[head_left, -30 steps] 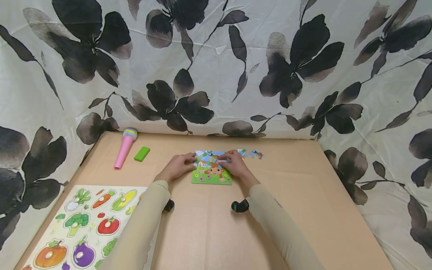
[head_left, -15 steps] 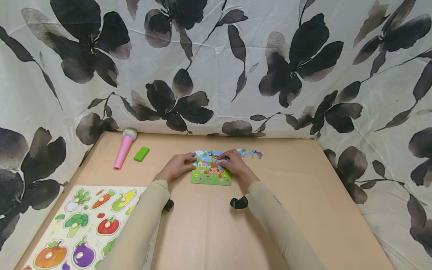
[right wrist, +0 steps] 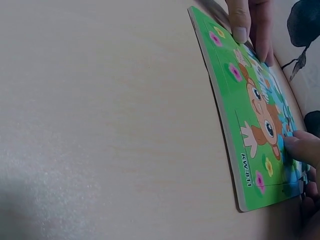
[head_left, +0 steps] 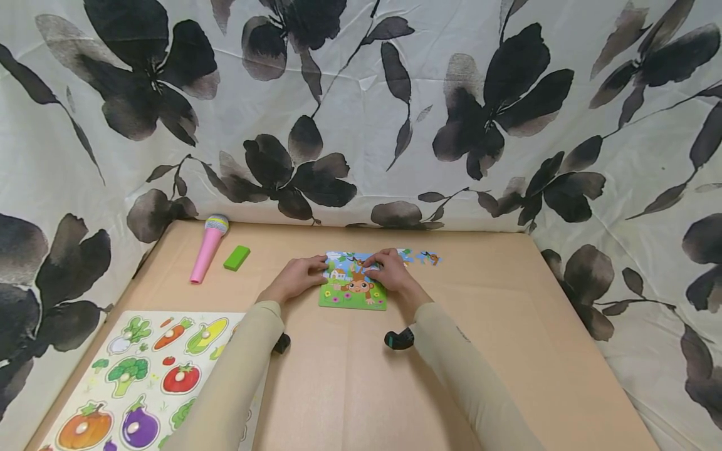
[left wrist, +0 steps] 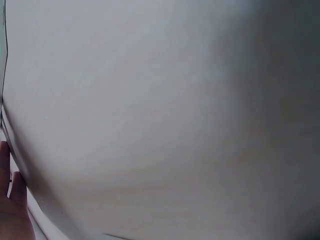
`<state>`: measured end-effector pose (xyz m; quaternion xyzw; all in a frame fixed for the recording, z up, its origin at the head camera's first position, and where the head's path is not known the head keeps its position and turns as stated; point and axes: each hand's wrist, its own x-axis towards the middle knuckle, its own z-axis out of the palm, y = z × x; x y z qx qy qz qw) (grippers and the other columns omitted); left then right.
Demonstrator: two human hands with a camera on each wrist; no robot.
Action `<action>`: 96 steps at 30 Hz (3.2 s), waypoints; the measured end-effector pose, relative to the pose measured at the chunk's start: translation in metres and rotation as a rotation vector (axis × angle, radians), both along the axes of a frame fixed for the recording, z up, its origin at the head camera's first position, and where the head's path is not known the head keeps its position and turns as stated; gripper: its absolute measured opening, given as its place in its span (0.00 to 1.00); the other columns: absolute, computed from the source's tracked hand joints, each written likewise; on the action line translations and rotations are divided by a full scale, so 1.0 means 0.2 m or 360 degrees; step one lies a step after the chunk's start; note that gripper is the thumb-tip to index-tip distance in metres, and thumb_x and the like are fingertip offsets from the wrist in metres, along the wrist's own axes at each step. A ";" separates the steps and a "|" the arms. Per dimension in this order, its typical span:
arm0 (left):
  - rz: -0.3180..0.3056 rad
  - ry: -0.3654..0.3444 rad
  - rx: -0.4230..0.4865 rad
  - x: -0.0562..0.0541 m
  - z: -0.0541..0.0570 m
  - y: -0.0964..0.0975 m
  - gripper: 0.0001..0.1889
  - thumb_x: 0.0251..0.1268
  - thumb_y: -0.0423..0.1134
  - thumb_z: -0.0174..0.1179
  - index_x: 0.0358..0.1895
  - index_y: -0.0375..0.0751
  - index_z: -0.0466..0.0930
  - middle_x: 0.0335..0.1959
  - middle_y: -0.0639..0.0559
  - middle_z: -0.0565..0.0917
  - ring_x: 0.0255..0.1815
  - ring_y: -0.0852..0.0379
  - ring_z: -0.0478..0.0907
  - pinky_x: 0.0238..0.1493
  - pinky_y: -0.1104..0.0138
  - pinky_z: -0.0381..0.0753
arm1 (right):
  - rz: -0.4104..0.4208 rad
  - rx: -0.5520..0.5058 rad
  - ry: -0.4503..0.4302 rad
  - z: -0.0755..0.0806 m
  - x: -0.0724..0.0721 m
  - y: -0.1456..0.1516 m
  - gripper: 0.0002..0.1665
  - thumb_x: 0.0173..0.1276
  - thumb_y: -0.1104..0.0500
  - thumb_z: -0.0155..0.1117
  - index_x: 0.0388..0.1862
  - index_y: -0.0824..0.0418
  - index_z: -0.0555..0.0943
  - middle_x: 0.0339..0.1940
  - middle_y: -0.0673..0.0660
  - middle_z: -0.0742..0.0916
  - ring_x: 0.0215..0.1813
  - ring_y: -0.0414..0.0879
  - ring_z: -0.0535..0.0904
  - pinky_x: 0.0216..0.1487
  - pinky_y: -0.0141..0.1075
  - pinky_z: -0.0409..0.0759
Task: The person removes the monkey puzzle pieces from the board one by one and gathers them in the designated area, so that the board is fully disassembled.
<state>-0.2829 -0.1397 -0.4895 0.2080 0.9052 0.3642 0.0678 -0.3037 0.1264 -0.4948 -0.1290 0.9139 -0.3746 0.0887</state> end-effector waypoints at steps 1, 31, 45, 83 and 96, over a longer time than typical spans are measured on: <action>-0.0002 -0.0003 0.0000 0.00 0.00 0.00 0.21 0.65 0.38 0.64 0.59 0.33 0.80 0.69 0.44 0.71 0.72 0.45 0.64 0.73 0.52 0.59 | -0.0001 0.0001 0.0004 0.00 0.00 0.00 0.07 0.69 0.58 0.65 0.43 0.58 0.85 0.62 0.63 0.69 0.68 0.60 0.59 0.70 0.53 0.59; -0.0005 -0.0010 -0.0045 0.01 0.02 0.01 0.22 0.65 0.38 0.64 0.60 0.33 0.79 0.70 0.43 0.70 0.72 0.43 0.63 0.73 0.51 0.59 | -0.0129 -0.0230 0.0046 -0.02 -0.01 0.00 0.11 0.66 0.63 0.68 0.46 0.63 0.86 0.59 0.61 0.69 0.57 0.55 0.68 0.60 0.44 0.71; 0.0010 -0.0027 -0.0044 0.00 0.01 0.01 0.21 0.65 0.39 0.64 0.59 0.33 0.79 0.70 0.45 0.70 0.73 0.45 0.63 0.74 0.52 0.58 | -0.0242 -0.0267 0.0068 -0.04 -0.03 0.08 0.15 0.68 0.65 0.64 0.53 0.59 0.85 0.57 0.59 0.80 0.52 0.51 0.71 0.56 0.44 0.72; 0.0026 -0.0058 -0.0061 0.00 0.00 0.00 0.22 0.66 0.40 0.64 0.60 0.35 0.79 0.71 0.45 0.69 0.73 0.45 0.62 0.74 0.52 0.57 | -0.0842 -0.1063 -0.0054 0.04 -0.03 0.53 0.18 0.72 0.67 0.57 0.60 0.67 0.75 0.57 0.60 0.74 0.51 0.44 0.75 0.60 0.45 0.78; 0.0018 -0.0033 -0.0042 -0.01 -0.01 0.02 0.22 0.65 0.39 0.64 0.60 0.34 0.79 0.70 0.44 0.70 0.72 0.45 0.63 0.73 0.51 0.59 | -0.0926 -0.0335 -0.0096 0.03 0.01 0.87 0.23 0.74 0.65 0.52 0.67 0.65 0.72 0.65 0.66 0.75 0.64 0.58 0.72 0.53 0.39 0.76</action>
